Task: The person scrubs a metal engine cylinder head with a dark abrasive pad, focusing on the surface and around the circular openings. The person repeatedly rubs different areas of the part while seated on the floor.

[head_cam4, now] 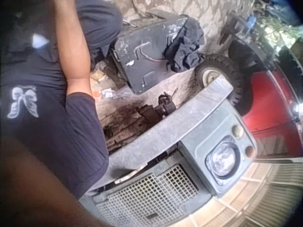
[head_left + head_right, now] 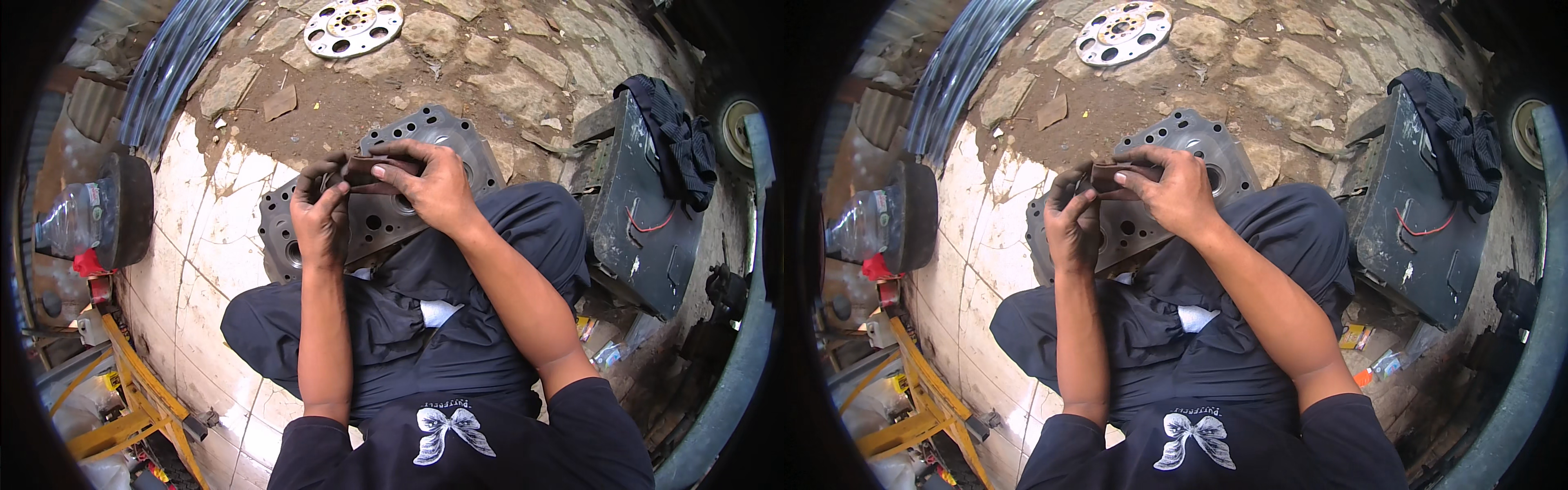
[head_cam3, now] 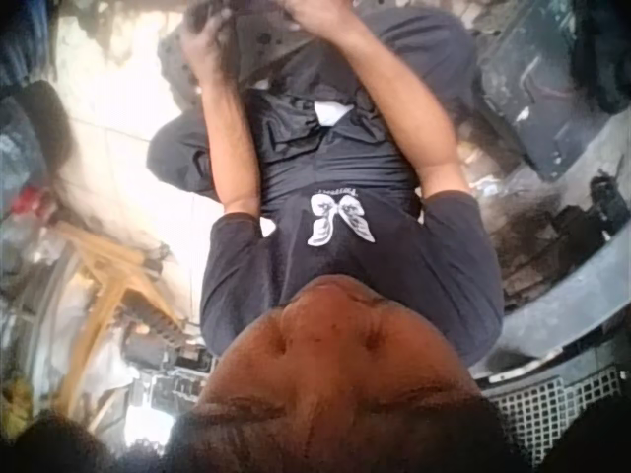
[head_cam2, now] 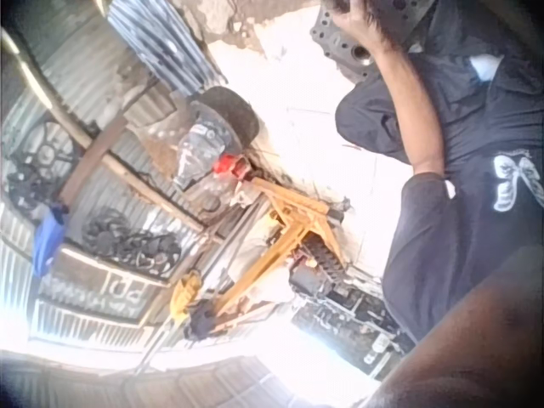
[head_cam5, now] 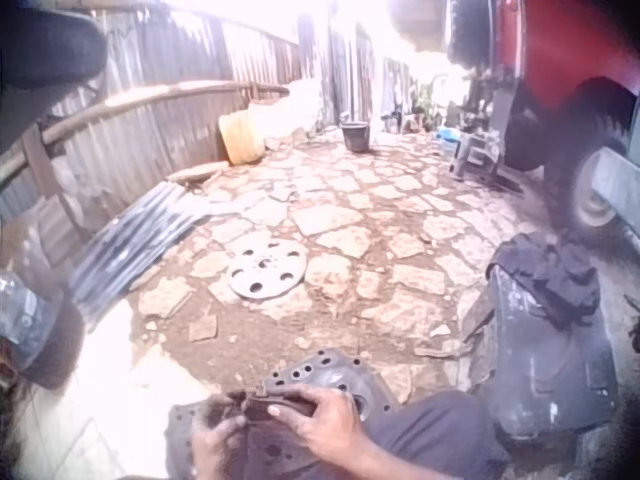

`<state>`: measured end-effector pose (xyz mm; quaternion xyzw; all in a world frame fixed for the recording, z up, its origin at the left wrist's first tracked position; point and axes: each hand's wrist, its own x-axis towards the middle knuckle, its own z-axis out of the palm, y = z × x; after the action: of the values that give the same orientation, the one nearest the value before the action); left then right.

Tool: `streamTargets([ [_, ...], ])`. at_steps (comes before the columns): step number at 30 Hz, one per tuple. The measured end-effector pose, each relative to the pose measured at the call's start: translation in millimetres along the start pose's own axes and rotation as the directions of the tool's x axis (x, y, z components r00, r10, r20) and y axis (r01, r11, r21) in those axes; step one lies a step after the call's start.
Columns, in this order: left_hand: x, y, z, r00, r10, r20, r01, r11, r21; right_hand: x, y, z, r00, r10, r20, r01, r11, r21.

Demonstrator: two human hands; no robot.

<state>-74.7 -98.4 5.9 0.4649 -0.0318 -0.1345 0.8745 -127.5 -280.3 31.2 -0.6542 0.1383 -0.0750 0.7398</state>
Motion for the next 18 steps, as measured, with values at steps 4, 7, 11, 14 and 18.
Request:
streamTargets([
  [4,2,4,-8,0.999,-0.024,-0.027,0.018,0.982,-0.187,-1,-11,-1,0.997,-0.068,-0.031,0.06,0.975,-0.215],
  [7,3,16,1,0.996,-0.088,0.004,0.088,0.986,-0.141,1,-5,-4,0.98,-0.192,-0.042,0.17,0.935,-0.311],
  [11,0,21,12,0.982,-0.165,-0.088,0.166,0.986,0.005,-2,-8,0,0.972,-0.235,-0.002,0.22,0.915,-0.338],
  [14,-2,20,12,0.985,-0.148,-0.083,0.159,0.975,0.156,-3,-11,1,1.0,-0.007,0.023,0.012,0.974,-0.228],
  [18,-3,19,16,0.996,-0.077,-0.04,0.082,0.987,0.138,-3,-8,-1,0.998,-0.067,0.021,0.07,0.969,-0.235],
])
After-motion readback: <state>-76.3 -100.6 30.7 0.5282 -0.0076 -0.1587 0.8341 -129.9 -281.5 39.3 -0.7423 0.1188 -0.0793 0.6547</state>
